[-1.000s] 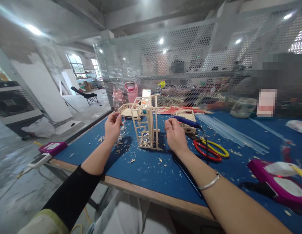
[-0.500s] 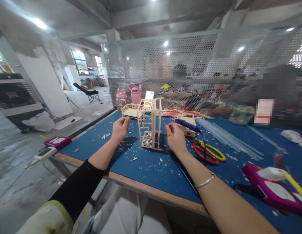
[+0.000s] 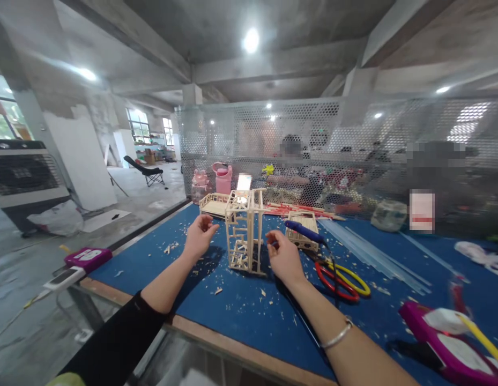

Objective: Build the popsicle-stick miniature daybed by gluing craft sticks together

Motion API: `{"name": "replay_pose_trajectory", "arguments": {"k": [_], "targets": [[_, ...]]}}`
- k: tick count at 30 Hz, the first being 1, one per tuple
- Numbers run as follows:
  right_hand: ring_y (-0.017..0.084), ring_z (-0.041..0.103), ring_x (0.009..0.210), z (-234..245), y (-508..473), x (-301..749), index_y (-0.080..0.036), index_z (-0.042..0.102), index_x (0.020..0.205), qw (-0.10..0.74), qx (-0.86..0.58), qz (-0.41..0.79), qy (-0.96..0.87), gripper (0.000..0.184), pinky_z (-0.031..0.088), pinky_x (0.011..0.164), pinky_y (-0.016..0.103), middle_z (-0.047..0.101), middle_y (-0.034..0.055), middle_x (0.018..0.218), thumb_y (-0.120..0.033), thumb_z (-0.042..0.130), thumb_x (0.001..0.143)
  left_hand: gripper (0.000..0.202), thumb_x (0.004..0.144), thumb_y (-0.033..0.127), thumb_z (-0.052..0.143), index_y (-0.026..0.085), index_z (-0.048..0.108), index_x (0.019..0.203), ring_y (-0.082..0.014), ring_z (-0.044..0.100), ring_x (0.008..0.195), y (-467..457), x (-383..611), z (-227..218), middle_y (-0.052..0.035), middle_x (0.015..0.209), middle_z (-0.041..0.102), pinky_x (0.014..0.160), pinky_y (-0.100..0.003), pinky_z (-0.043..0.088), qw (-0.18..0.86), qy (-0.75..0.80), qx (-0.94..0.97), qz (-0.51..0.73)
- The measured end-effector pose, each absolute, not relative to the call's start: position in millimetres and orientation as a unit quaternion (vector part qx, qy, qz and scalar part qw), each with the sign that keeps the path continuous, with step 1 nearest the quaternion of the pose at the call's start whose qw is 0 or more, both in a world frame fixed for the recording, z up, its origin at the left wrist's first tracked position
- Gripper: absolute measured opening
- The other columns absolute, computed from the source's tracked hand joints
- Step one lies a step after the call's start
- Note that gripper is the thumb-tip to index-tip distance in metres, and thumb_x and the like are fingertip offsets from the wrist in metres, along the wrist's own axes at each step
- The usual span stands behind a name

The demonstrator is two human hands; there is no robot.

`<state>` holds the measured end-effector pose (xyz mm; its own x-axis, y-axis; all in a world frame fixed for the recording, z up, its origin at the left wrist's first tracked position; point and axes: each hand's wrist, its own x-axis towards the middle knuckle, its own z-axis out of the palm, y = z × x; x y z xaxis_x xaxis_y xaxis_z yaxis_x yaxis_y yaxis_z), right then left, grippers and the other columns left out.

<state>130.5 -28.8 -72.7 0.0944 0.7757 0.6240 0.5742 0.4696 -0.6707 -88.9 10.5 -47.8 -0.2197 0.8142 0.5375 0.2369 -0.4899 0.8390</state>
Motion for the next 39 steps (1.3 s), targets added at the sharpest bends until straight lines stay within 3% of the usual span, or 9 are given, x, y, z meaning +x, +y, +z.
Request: {"name": "replay_pose_trajectory", "arguments": {"k": [4,10,14,19,22,25,29,33,39], "targets": [[0.015,0.051,0.053,-72.2,-28.2,129.4,-0.020,0.054,0.078,0.540,-0.503,0.112,-0.665,0.017,0.045,0.059,0.032,0.059,0.0024,0.067,-0.030,0.047,0.066,0.011,0.059,0.025,0.066,0.016,0.059,0.061,-0.0092,0.046,0.050,5.8,-86.9,-45.7,0.0034,0.054,0.055,0.054,-0.023,0.037,0.260,0.475,0.601,0.588],[0.015,0.051,0.055,-73.1,-28.1,130.7,-0.020,0.055,0.078,0.550,-0.499,0.110,-0.660,0.018,0.045,0.060,0.032,0.057,0.0009,0.066,-0.029,0.048,0.065,0.017,0.064,0.034,0.060,0.017,0.063,0.065,-0.0096,0.044,0.042,3.4,-83.4,-46.0,0.0038,0.047,0.053,0.046,-0.024,0.035,0.330,0.468,0.600,0.559],[0.015,0.050,0.057,-75.4,-25.5,132.6,-0.020,0.055,0.078,0.555,-0.503,0.104,-0.654,0.018,0.044,0.061,0.032,0.055,-0.0003,0.064,-0.028,0.050,0.063,0.028,0.070,0.043,0.054,0.017,0.059,0.062,-0.0091,0.036,0.043,3.1,-85.5,-47.0,0.0054,0.043,0.043,0.046,-0.023,0.028,0.245,0.463,0.641,0.561],[0.015,0.048,0.054,-73.9,-25.5,133.4,-0.021,0.051,0.076,0.558,-0.512,0.104,-0.645,0.017,0.041,0.057,0.030,0.050,-0.0023,0.060,-0.030,0.053,0.062,0.040,0.079,0.048,0.043,0.019,0.039,0.051,-0.0100,0.032,0.048,6.2,-90.1,-47.8,0.0043,0.047,0.035,0.049,-0.024,0.025,0.194,0.465,0.622,0.599],[0.013,0.041,0.046,-71.1,-27.8,132.6,-0.022,0.047,0.071,0.555,-0.520,0.102,-0.641,0.016,0.037,0.051,0.028,0.040,-0.0069,0.049,-0.034,0.055,0.063,0.035,0.080,0.042,0.044,0.020,0.039,0.054,-0.0100,0.032,0.048,8.8,-90.5,-49.1,0.0048,0.049,0.036,0.050,-0.024,0.026,0.206,0.466,0.610,0.607],[0.013,0.037,0.042,-69.9,-28.9,131.4,-0.023,0.046,0.071,0.555,-0.520,0.107,-0.640,0.015,0.035,0.048,0.027,0.035,-0.0088,0.045,-0.035,0.053,0.066,0.012,0.072,0.028,0.054,0.019,0.047,0.068,-0.0091,0.036,0.049,8.5,-88.1,-49.1,0.0072,0.051,0.040,0.052,-0.023,0.029,0.232,0.452,0.610,0.608],[0.015,0.047,0.051,-72.2,-26.9,130.5,-0.021,0.048,0.079,0.576,-0.502,0.113,-0.635,0.016,0.042,0.056,0.030,0.047,-0.0048,0.055,-0.028,0.049,0.064,0.025,0.061,0.016,0.058,0.018,0.047,0.083,-0.0074,0.039,0.048,4.9,-84.7,-46.3,0.0091,0.056,0.045,0.052,-0.021,0.032,0.277,0.440,0.596,0.612],[0.016,0.052,0.057,-75.1,-24.3,130.3,-0.021,0.050,0.082,0.583,-0.487,0.121,-0.639,0.019,0.045,0.060,0.031,0.056,-0.0002,0.066,-0.026,0.048,0.064,0.024,0.061,0.020,0.060,0.018,0.048,0.081,-0.0069,0.040,0.048,3.4,-85.0,-44.4,0.0085,0.056,0.048,0.053,-0.021,0.033,0.280,0.438,0.596,0.612],[0.016,0.052,0.056,-74.5,-23.9,129.9,-0.020,0.051,0.078,0.562,-0.492,0.135,-0.651,0.018,0.044,0.060,0.032,0.056,-0.0001,0.064,-0.028,0.051,0.062,0.017,0.062,0.024,0.060,0.018,0.046,0.070,-0.0077,0.038,0.049,4.4,-85.8,-46.3,0.0084,0.053,0.043,0.053,-0.022,0.032,0.265,0.443,0.605,0.606]]}}
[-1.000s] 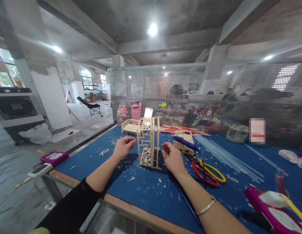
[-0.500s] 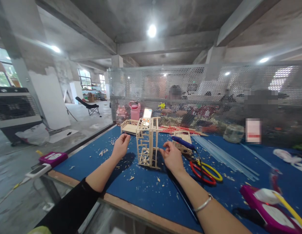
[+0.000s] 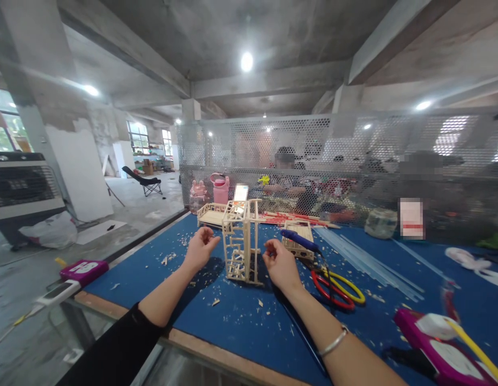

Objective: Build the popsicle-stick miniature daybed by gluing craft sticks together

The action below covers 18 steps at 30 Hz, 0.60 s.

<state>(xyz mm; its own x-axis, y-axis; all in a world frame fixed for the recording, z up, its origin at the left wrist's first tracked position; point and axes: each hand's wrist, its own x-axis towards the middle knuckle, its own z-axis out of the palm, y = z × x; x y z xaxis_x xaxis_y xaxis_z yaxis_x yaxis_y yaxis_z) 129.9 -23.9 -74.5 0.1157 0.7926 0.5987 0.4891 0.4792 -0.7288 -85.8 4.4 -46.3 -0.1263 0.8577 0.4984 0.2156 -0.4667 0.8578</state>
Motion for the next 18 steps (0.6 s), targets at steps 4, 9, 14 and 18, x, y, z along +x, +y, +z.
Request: {"name": "replay_pose_trajectory", "arguments": {"k": [4,9,14,18], "targets": [[0.015,0.049,0.055,-73.0,-25.2,130.7,-0.021,0.052,0.075,0.556,-0.505,0.132,-0.647,0.017,0.041,0.059,0.030,0.051,-0.0023,0.060,-0.029,0.052,0.059,0.017,0.065,0.032,0.060,0.018,0.050,0.065,-0.0089,0.037,0.048,3.2,-85.1,-47.8,0.0071,0.050,0.042,0.052,-0.023,0.029,0.254,0.449,0.635,0.575],[0.013,0.038,0.046,-69.9,-29.0,129.7,-0.022,0.048,0.067,0.540,-0.530,0.122,-0.642,0.018,0.032,0.050,0.026,0.039,-0.0063,0.049,-0.039,0.053,0.064,0.034,0.074,0.047,0.049,0.018,0.055,0.058,-0.0100,0.033,0.044,2.3,-85.8,-49.3,0.0054,0.044,0.038,0.048,-0.025,0.024,0.246,0.460,0.667,0.532],[0.011,0.032,0.045,-67.4,-29.9,126.9,-0.024,0.028,0.045,0.537,-0.535,0.072,-0.648,0.041,0.028,0.048,0.026,0.029,-0.0049,0.045,-0.052,0.041,0.072,0.031,0.074,0.044,0.048,0.017,0.054,0.059,-0.0099,0.037,0.048,3.1,-85.9,-50.5,0.0048,0.048,0.041,0.050,-0.024,0.028,0.223,0.447,0.675,0.543],[0.012,0.033,0.047,-70.4,-26.1,129.1,-0.024,0.021,0.045,0.544,-0.511,0.025,-0.665,0.029,0.029,0.049,0.027,0.032,-0.0027,0.050,-0.031,0.043,0.062,0.016,0.065,0.027,0.055,0.017,0.055,0.077,-0.0084,0.040,0.049,4.9,-86.6,-51.7,0.0068,0.055,0.045,0.051,-0.022,0.033,0.224,0.444,0.663,0.560]]}}
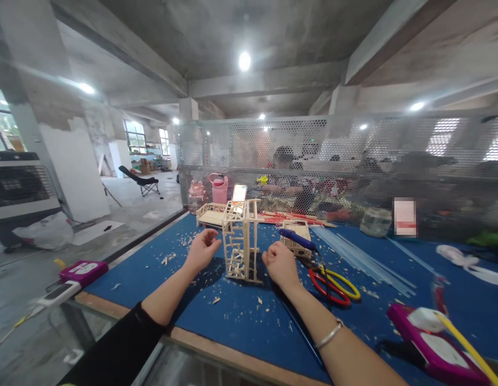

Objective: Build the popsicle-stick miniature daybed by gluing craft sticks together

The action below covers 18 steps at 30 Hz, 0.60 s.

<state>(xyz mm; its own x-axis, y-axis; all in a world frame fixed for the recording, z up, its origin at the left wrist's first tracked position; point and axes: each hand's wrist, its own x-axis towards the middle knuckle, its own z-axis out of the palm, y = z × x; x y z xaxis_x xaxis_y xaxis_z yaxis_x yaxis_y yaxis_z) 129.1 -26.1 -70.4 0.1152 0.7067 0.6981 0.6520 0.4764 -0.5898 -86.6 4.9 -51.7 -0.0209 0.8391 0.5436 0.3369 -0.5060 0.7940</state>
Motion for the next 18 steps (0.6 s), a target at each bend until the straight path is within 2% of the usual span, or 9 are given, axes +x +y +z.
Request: {"name": "replay_pose_trajectory", "arguments": {"k": [2,5,11,13,16,18], "targets": [[0.013,0.036,0.050,-73.1,-23.6,131.3,-0.024,0.021,0.047,0.541,-0.498,0.019,-0.678,0.021,0.030,0.051,0.027,0.036,-0.0011,0.053,-0.022,0.041,0.054,0.019,0.064,0.023,0.055,0.017,0.054,0.081,-0.0081,0.041,0.049,6.4,-87.3,-52.9,0.0073,0.057,0.045,0.052,-0.022,0.034,0.226,0.445,0.663,0.558],[0.015,0.041,0.055,-77.1,-20.2,133.8,-0.024,0.023,0.050,0.536,-0.487,0.032,-0.689,0.016,0.033,0.055,0.027,0.042,0.0016,0.057,-0.017,0.037,0.048,0.019,0.064,0.025,0.056,0.017,0.053,0.081,-0.0082,0.042,0.051,8.4,-88.0,-54.4,0.0066,0.059,0.046,0.053,-0.022,0.035,0.229,0.445,0.667,0.552],[0.017,0.045,0.062,-78.0,-19.6,131.6,-0.024,0.033,0.055,0.544,-0.485,0.058,-0.682,0.009,0.037,0.060,0.029,0.046,0.0024,0.062,-0.018,0.035,0.049,0.019,0.065,0.031,0.058,0.018,0.051,0.077,-0.0080,0.038,0.049,8.3,-87.9,-52.7,0.0080,0.055,0.042,0.052,-0.022,0.032,0.230,0.442,0.664,0.557],[0.016,0.042,0.059,-76.1,-21.6,129.7,-0.024,0.034,0.058,0.545,-0.500,0.057,-0.670,0.006,0.036,0.057,0.029,0.044,0.0002,0.060,-0.023,0.040,0.056,0.019,0.068,0.036,0.056,0.018,0.052,0.072,-0.0086,0.036,0.049,7.1,-88.0,-52.0,0.0078,0.051,0.040,0.051,-0.023,0.030,0.221,0.444,0.670,0.552],[0.013,0.034,0.050,-72.5,-25.1,126.9,-0.025,0.029,0.055,0.535,-0.538,0.062,-0.649,0.026,0.030,0.052,0.027,0.034,-0.0045,0.051,-0.042,0.046,0.066,0.028,0.073,0.043,0.050,0.017,0.051,0.061,-0.0091,0.035,0.049,5.4,-88.1,-51.8,0.0058,0.050,0.040,0.050,-0.024,0.028,0.204,0.447,0.681,0.543],[0.012,0.030,0.047,-70.6,-27.1,125.3,-0.025,0.025,0.053,0.524,-0.553,0.075,-0.644,0.036,0.027,0.050,0.027,0.028,-0.0061,0.047,-0.052,0.041,0.071,0.032,0.074,0.046,0.047,0.017,0.050,0.059,-0.0093,0.035,0.050,4.7,-88.1,-52.0,0.0050,0.050,0.041,0.050,-0.024,0.028,0.200,0.442,0.688,0.540]]}}
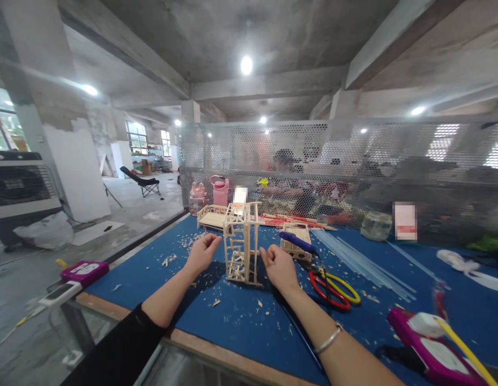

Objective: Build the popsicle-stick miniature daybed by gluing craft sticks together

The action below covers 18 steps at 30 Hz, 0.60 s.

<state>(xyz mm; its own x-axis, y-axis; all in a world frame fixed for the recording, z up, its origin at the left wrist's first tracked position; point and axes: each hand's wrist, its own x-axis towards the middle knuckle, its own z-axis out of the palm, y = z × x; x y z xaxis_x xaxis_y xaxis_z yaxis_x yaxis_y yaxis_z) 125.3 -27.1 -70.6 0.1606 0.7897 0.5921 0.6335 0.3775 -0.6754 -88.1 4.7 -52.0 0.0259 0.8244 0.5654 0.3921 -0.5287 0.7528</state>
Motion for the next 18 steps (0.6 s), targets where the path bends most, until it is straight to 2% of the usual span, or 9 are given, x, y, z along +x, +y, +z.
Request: {"name": "replay_pose_trajectory", "arguments": {"k": [3,8,13,18], "targets": [[0.013,0.032,0.047,-69.3,-29.1,123.4,-0.025,0.027,0.056,0.527,-0.552,0.089,-0.640,0.035,0.027,0.049,0.027,0.030,-0.0059,0.048,-0.053,0.033,0.076,0.032,0.074,0.045,0.047,0.017,0.050,0.060,-0.0095,0.037,0.050,4.1,-88.3,-52.2,0.0048,0.051,0.042,0.050,-0.023,0.029,0.193,0.438,0.694,0.539],[0.016,0.039,0.051,-70.6,-30.0,123.8,-0.025,0.030,0.068,0.523,-0.553,0.072,-0.644,0.021,0.030,0.052,0.029,0.037,-0.0043,0.053,-0.043,0.030,0.079,0.030,0.074,0.043,0.046,0.018,0.046,0.058,-0.0094,0.036,0.050,4.2,-89.1,-52.6,0.0050,0.050,0.041,0.050,-0.023,0.030,0.170,0.446,0.697,0.535],[0.018,0.039,0.052,-67.0,-28.9,127.8,-0.026,0.028,0.070,0.496,-0.554,0.003,-0.669,0.008,0.027,0.053,0.030,0.038,-0.0028,0.054,-0.031,0.029,0.076,0.030,0.077,0.041,0.044,0.019,0.043,0.057,-0.0095,0.037,0.049,6.0,-89.2,-54.7,0.0049,0.050,0.041,0.051,-0.023,0.029,0.135,0.468,0.709,0.510],[0.020,0.043,0.055,-59.4,-27.7,133.0,-0.026,0.028,0.069,0.497,-0.544,-0.048,-0.674,0.005,0.030,0.055,0.032,0.042,-0.0008,0.056,-0.024,0.030,0.073,0.026,0.079,0.040,0.045,0.019,0.047,0.063,-0.0104,0.041,0.051,10.7,-89.6,-53.8,0.0042,0.052,0.045,0.052,-0.023,0.031,0.106,0.469,0.719,0.502]]}}
